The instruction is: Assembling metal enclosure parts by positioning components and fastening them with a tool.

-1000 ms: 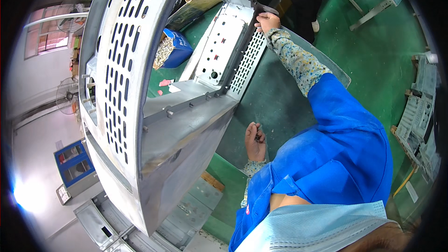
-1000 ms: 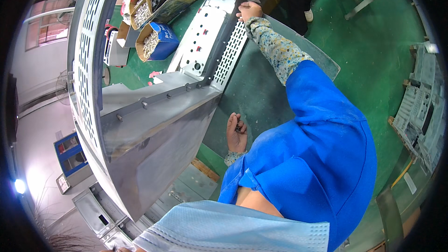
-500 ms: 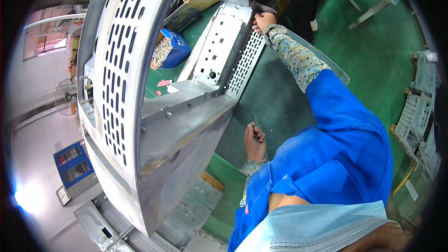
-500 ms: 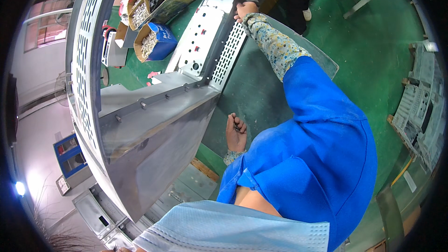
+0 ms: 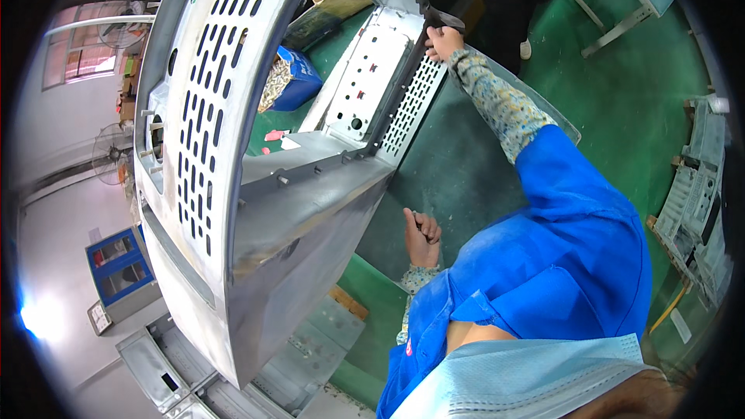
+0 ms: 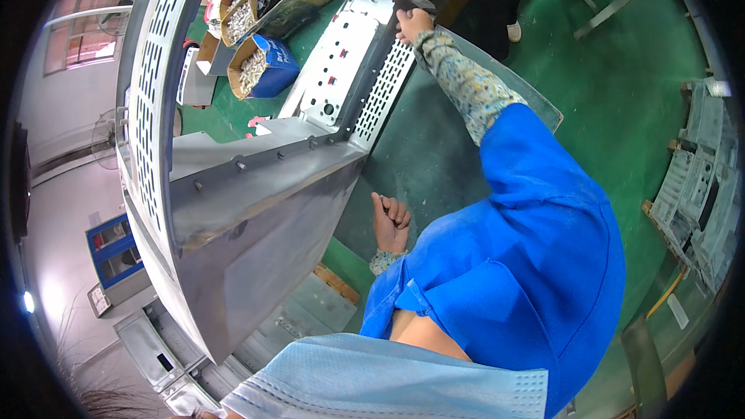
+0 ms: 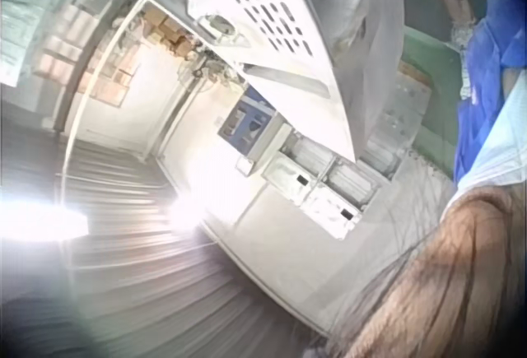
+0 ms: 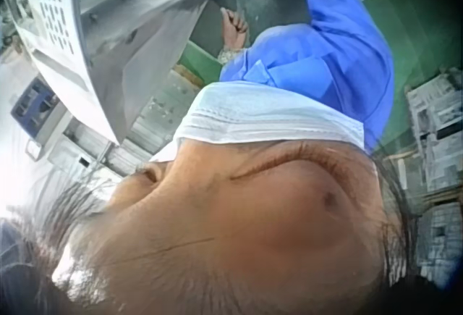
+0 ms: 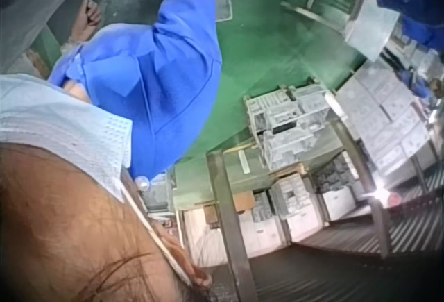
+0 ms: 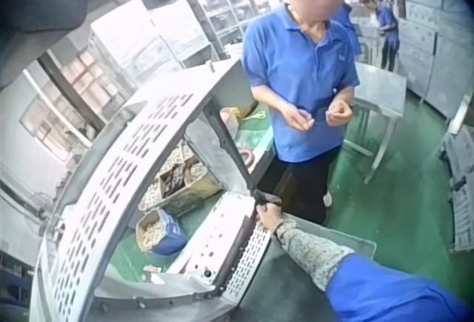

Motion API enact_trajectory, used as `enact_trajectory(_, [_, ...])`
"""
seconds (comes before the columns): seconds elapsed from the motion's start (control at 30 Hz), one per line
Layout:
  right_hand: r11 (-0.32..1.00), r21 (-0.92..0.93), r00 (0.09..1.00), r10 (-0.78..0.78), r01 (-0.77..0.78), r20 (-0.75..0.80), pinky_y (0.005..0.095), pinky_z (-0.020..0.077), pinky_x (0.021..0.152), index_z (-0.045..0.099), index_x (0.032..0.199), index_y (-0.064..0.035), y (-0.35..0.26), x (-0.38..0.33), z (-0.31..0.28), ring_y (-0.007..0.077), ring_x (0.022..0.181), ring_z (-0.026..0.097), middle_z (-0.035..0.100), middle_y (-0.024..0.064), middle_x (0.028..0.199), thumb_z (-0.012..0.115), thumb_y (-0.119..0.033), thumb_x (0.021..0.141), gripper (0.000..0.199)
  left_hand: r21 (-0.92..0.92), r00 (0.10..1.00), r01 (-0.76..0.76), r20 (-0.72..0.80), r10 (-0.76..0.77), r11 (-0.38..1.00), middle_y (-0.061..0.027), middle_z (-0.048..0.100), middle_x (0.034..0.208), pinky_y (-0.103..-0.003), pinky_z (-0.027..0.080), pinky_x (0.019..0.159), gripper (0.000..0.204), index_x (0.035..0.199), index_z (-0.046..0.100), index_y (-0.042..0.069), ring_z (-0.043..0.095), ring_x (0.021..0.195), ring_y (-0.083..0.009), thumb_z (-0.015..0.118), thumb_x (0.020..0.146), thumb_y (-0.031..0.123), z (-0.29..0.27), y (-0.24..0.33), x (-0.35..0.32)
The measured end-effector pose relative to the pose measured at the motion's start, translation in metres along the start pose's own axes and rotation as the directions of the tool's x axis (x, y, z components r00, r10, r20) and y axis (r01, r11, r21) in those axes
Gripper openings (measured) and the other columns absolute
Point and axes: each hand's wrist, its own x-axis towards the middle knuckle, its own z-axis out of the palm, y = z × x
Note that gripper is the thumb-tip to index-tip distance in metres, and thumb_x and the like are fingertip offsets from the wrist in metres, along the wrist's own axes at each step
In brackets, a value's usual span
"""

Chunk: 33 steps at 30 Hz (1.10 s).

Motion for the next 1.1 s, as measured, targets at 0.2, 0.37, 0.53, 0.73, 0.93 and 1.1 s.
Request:
enact_trajectory(0.2, [0.748, -0.078, 0.543, -0.403, 0.660, 0.737, 0.0308, 0.0457, 0.064, 0.060, 0.087, -0.0049, 0.029, -0.155, 0.004, 0.0197, 0.070, 0.059, 0.061, 0.0086, 0.081, 0.056, -0.027, 0.078, 0.024, 0.213, 0.972, -0.181, -0.109, 0.207, 0.960, 0.0023, 0.030, 0.049, -0.020, 0.020, 0.036, 0.038, 0.063, 0.038, 0.011, 0.027, 0.039, -0.0068, 0.040, 0.086, 0.042, 0.000, 0.002, 0.000])
enact_trajectory(0.37, [0.664, 0.034, 0.179, -0.249, 0.747, 0.952, 0.0333, 0.0442, 0.057, 0.060, 0.079, -0.0065, 0.040, -0.226, -0.014, 0.0232, 0.066, 0.057, 0.059, 0.0075, 0.075, 0.063, -0.019, 0.070, 0.016, 0.498, 0.924, -0.239, -0.148, 0.353, 0.834, 0.0026, 0.034, 0.049, -0.020, 0.022, 0.036, 0.038, 0.065, 0.040, 0.010, 0.031, 0.039, -0.0060, 0.040, 0.086, 0.042, 0.017, 0.000, 0.012])
enact_trajectory(0.53, [0.607, -0.085, 0.310, -0.275, 0.790, 0.910, 0.0337, 0.0443, 0.057, 0.060, 0.076, -0.0063, 0.029, -0.207, -0.012, 0.0258, 0.063, 0.056, 0.058, 0.0093, 0.069, 0.060, -0.015, 0.069, 0.012, 0.509, 0.975, -0.154, -0.062, 0.214, 0.847, 0.0018, 0.039, 0.054, -0.019, 0.025, 0.039, 0.037, 0.070, 0.045, 0.009, 0.035, 0.044, -0.0061, 0.038, 0.087, 0.040, 0.006, 0.003, 0.008])
enact_trajectory(0.73, [0.970, 0.188, 0.951, -0.195, 0.152, 0.240, 0.0223, 0.0460, 0.042, 0.051, 0.085, 0.0015, 0.029, -0.067, 0.007, 0.0109, 0.052, 0.054, 0.058, 0.0085, 0.074, 0.055, -0.011, 0.075, 0.017, -0.071, 0.993, 0.003, 0.120, 0.005, 0.997, -0.0040, 0.046, 0.064, -0.022, 0.030, 0.043, 0.031, 0.082, 0.050, 0.006, 0.039, 0.052, -0.0123, 0.036, 0.089, 0.033, -0.007, 0.002, 0.014])
enact_trajectory(0.93, [0.996, 0.083, 0.999, 0.034, -0.036, 0.023, 0.0263, 0.0479, 0.042, 0.045, 0.094, 0.0031, 0.027, -0.042, 0.024, 0.0177, 0.053, 0.057, 0.058, 0.0146, 0.080, 0.049, -0.009, 0.081, 0.018, -0.072, 0.994, -0.035, 0.104, 0.042, 0.997, -0.0014, 0.044, 0.063, -0.022, 0.029, 0.042, 0.021, 0.086, 0.049, 0.006, 0.038, 0.052, -0.0093, 0.041, 0.088, 0.025, -0.009, 0.002, 0.015])
enact_trajectory(1.1, [0.998, -0.013, 0.997, 0.066, -0.066, 0.047, 0.0266, 0.0479, 0.041, 0.046, 0.092, 0.0030, 0.023, -0.039, 0.029, 0.0170, 0.051, 0.056, 0.058, 0.0137, 0.078, 0.048, -0.009, 0.081, 0.016, -0.047, 0.997, -0.056, 0.042, 0.058, 0.997, -0.0008, 0.044, 0.062, -0.021, 0.029, 0.043, 0.018, 0.086, 0.051, 0.006, 0.037, 0.052, -0.0088, 0.044, 0.087, 0.023, -0.009, 0.003, 0.013])
